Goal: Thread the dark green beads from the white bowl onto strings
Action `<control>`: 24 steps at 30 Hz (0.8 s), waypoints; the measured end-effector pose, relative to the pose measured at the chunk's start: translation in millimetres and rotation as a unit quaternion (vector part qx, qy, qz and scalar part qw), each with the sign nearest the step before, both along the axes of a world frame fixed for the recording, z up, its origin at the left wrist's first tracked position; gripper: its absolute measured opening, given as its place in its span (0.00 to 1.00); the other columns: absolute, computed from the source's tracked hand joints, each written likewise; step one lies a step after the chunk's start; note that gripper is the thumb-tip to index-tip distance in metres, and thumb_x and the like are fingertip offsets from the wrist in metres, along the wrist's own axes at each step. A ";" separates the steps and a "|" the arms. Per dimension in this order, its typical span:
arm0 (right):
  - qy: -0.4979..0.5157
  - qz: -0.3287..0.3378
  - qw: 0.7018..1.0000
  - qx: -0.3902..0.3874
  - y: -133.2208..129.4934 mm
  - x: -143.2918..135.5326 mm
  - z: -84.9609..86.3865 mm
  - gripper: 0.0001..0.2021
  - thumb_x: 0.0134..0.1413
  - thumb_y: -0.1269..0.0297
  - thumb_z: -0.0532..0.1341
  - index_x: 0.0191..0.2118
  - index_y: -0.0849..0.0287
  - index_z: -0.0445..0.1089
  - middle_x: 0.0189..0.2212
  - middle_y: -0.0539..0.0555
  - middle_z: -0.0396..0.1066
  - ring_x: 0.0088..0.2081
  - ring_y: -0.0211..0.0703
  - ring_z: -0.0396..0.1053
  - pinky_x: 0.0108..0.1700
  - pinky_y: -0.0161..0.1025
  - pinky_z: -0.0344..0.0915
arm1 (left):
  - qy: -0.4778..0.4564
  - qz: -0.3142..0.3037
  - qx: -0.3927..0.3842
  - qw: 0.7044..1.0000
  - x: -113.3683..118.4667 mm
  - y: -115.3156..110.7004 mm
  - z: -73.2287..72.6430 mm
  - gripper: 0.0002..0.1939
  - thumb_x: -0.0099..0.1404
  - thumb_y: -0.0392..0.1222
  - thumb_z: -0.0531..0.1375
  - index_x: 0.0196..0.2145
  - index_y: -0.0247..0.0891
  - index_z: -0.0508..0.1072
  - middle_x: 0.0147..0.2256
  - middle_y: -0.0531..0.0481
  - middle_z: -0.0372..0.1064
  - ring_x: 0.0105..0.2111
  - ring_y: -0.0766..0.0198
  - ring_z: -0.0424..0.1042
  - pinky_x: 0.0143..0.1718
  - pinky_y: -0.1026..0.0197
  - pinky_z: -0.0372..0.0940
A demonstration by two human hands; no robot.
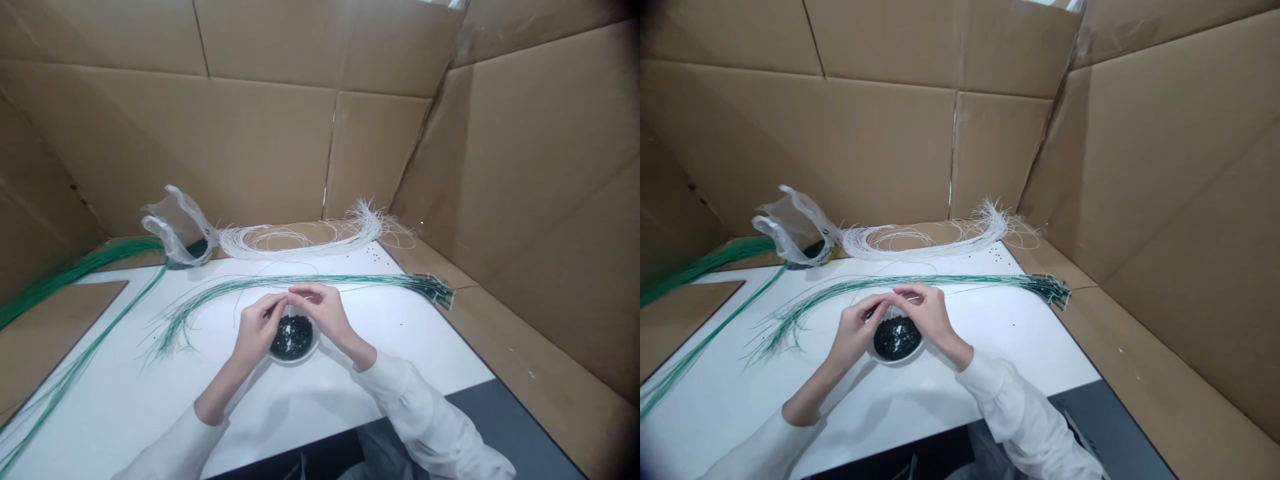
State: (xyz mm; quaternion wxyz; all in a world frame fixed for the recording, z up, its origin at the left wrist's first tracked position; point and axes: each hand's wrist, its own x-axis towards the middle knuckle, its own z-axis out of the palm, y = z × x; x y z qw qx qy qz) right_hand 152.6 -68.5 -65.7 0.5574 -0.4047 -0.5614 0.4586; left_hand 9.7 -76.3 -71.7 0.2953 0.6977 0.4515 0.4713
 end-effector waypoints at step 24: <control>0.082 -0.167 0.982 -0.041 28.2 79.3 23.7 0.12 0.32 0.62 0.67 0.27 0.64 0.73 0.23 0.53 0.71 0.28 0.40 0.69 0.32 0.38 0.67 | 0.152 -0.099 -0.052 0.982 -13.2 39.0 3.3 0.14 0.60 0.50 0.51 0.36 0.39 0.70 0.37 0.47 0.71 0.41 0.57 0.68 0.45 0.58 0.59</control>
